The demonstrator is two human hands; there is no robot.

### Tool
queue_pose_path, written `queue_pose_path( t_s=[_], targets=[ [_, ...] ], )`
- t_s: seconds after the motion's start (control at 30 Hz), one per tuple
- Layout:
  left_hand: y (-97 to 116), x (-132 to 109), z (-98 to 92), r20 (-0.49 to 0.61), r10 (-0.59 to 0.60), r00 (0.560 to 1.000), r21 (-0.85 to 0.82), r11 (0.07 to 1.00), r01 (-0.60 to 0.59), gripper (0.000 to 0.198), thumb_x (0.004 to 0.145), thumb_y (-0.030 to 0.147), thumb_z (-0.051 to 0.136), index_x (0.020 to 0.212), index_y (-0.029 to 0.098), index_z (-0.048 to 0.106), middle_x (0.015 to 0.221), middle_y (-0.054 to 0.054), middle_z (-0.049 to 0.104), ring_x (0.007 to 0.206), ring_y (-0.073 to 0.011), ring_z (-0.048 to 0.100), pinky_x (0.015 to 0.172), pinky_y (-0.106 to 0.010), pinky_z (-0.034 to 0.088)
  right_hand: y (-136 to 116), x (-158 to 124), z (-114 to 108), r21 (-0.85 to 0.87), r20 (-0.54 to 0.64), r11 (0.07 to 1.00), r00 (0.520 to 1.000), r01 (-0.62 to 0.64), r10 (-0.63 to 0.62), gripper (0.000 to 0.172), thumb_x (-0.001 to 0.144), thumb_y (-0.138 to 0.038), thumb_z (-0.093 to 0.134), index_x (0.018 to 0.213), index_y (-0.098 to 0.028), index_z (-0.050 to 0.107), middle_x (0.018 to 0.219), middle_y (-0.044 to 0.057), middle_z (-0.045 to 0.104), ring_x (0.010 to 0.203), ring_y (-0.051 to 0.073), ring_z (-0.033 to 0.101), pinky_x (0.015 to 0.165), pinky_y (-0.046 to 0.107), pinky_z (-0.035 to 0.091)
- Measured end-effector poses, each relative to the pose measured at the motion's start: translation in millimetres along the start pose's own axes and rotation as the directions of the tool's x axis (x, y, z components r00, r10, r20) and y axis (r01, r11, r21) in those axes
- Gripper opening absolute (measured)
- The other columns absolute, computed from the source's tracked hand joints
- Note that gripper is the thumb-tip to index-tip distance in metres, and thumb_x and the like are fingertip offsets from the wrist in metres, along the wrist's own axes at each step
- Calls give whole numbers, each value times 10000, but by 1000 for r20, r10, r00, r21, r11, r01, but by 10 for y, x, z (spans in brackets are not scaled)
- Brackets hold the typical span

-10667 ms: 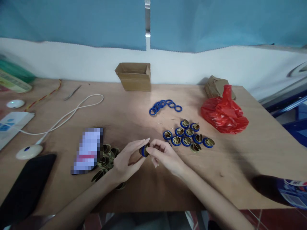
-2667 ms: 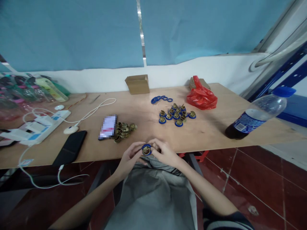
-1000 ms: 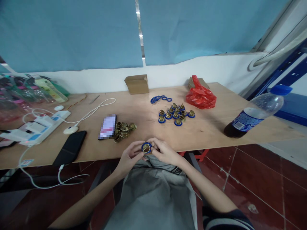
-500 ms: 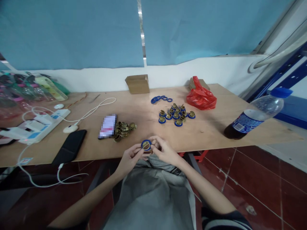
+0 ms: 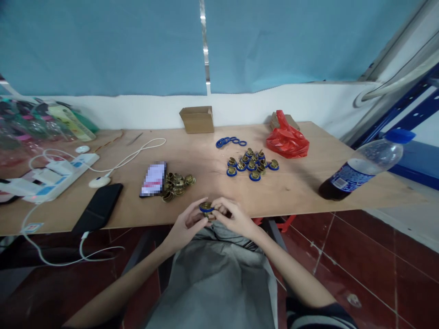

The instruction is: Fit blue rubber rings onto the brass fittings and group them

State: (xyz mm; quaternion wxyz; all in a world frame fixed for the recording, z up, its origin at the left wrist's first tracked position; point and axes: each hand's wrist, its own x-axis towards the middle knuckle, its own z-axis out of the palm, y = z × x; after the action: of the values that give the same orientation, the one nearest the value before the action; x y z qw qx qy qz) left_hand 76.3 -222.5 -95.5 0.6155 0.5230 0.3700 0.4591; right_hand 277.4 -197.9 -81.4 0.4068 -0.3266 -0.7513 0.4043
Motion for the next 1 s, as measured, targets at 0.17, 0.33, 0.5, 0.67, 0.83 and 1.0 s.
queue_pose_path(
  t_s=[0.17, 0.33, 0.5, 0.67, 0.83, 1.0],
  targets=[
    [12, -30, -24, -25, 57, 998, 116, 992, -54, 450, 827, 262, 746, 1249, 184, 611, 1162, -96, 739, 1069, -232, 714, 890, -344, 611, 10, -23, 12, -87, 8, 991, 995, 101, -100, 32, 951, -233, 636, 947, -210, 658, 809, -5, 588, 681, 125, 530, 642, 253, 436],
    [81, -60, -53, -37, 177, 984, 188, 968, -167, 405, 798, 192, 769, 1164, 201, 594, 1147, -76, 727, 1036, -199, 731, 914, -318, 594, -29, -53, 7, 24, 22, 999, 999, 23, -24, 196, 936, -202, 597, 1132, -217, 589, 868, 12, 648, 702, 134, 569, 661, 255, 479],
    [20, -35, -103, -73, 237, 969, 225, 950, -215, 391, 786, 169, 771, 1107, 214, 553, 1152, -66, 715, 1057, -195, 720, 866, -292, 594, -57, -25, -57, -59, 16, 996, 998, -68, 69, 99, 964, -230, 522, 1029, -200, 590, 801, 11, 640, 706, 149, 624, 663, 252, 497],
    [-2, -2, -137, -30, 171, 985, 259, 953, -157, 385, 785, 195, 776, 1104, 205, 561, 1018, -33, 720, 949, -169, 718, 823, -273, 586, -130, 538, -424, -607, -93, 791, 995, -70, 17, 117, 907, -151, 517, 923, -177, 630, 773, 38, 669, 695, 173, 620, 673, 260, 447],
    [42, 23, -156, 4, 126, 992, 275, 954, -123, 360, 804, 214, 764, 1104, 201, 564, 989, -28, 716, 945, -171, 708, 837, -287, 589, 20, 1596, -830, -893, -119, 400, 966, -206, 231, 262, 929, -178, 533, 1120, -85, 686, 1154, 204, 719, 1084, 290, 653, 885, 314, 452],
    [70, 34, -172, 18, 105, 994, 282, 954, -106, 344, 807, 220, 759, 1092, 199, 567, 971, -26, 711, 935, -171, 704, 838, -293, 593, 355, 2151, -801, -905, -175, 291, 897, -309, 407, 345, 867, -316, 694, 1067, -40, 742, 1131, 259, 732, 1109, 345, 666, 916, 351, 479]
  ],
)
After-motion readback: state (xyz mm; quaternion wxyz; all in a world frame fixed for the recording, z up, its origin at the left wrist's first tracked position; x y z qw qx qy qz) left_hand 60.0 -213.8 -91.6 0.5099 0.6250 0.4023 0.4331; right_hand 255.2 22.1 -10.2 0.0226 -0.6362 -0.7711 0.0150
